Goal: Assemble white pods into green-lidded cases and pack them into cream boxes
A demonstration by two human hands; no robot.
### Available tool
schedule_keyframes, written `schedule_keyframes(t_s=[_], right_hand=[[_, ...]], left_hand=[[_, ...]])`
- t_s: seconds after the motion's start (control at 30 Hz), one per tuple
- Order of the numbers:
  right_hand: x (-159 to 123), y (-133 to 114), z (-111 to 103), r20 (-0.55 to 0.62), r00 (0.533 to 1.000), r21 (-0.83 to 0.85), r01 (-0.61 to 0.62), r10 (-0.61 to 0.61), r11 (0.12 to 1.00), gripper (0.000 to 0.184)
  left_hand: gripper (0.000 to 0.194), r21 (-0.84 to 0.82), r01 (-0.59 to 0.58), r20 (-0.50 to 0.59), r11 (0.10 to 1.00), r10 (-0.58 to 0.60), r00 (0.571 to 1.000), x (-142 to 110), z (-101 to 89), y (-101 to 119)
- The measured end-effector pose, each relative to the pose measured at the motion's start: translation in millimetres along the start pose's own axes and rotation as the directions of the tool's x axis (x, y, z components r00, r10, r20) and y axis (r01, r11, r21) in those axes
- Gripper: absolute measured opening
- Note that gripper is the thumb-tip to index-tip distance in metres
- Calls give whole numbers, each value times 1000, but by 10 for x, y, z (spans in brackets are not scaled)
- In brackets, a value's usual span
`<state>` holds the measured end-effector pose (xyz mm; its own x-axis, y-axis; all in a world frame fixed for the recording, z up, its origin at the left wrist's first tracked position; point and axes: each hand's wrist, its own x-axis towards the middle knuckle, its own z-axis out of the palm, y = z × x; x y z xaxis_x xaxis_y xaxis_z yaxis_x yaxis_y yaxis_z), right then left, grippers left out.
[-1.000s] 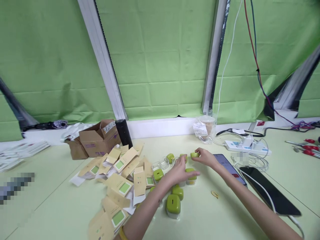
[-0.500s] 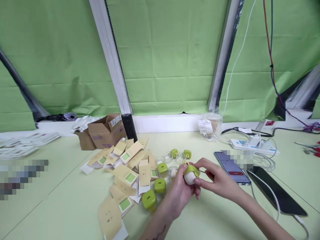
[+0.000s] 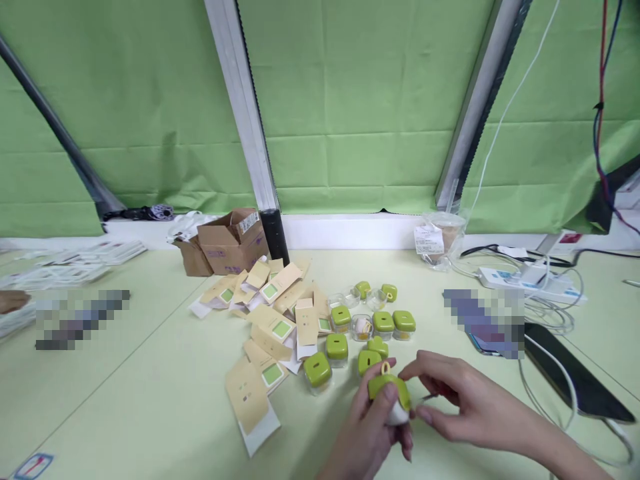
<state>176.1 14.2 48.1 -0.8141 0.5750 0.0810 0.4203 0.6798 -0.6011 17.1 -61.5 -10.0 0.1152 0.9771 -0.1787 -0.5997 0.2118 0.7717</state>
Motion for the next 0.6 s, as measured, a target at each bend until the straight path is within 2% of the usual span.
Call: schedule_keyframes(t_s=[0.1, 0.2, 0.33, 0.43, 0.6], right_hand=[[-96, -31, 156, -96, 993, -8, -72, 71, 997, 5], [-175, -104, 355, -138, 990, 28, 6, -2, 1000, 1], [-221, -159, 576, -223, 975, 51, 19, -7, 999, 19], [-232, -144, 643, -284, 958, 36, -23, 32, 999, 19], [-252, -86, 654, -317, 946, 103, -35, 66, 994, 18]], left_hand=[[56, -91, -59, -137, 994, 46, 990, -31, 39, 22], [53, -124, -50, -202, 991, 24, 979, -56, 63, 40], [52, -164, -11, -205, 986, -23, 979, -95, 72, 1], [49, -151, -3, -183, 988, -25, 983, -111, 76, -45], [45, -98, 9, -159, 995, -24, 987, -91, 71, -66]])
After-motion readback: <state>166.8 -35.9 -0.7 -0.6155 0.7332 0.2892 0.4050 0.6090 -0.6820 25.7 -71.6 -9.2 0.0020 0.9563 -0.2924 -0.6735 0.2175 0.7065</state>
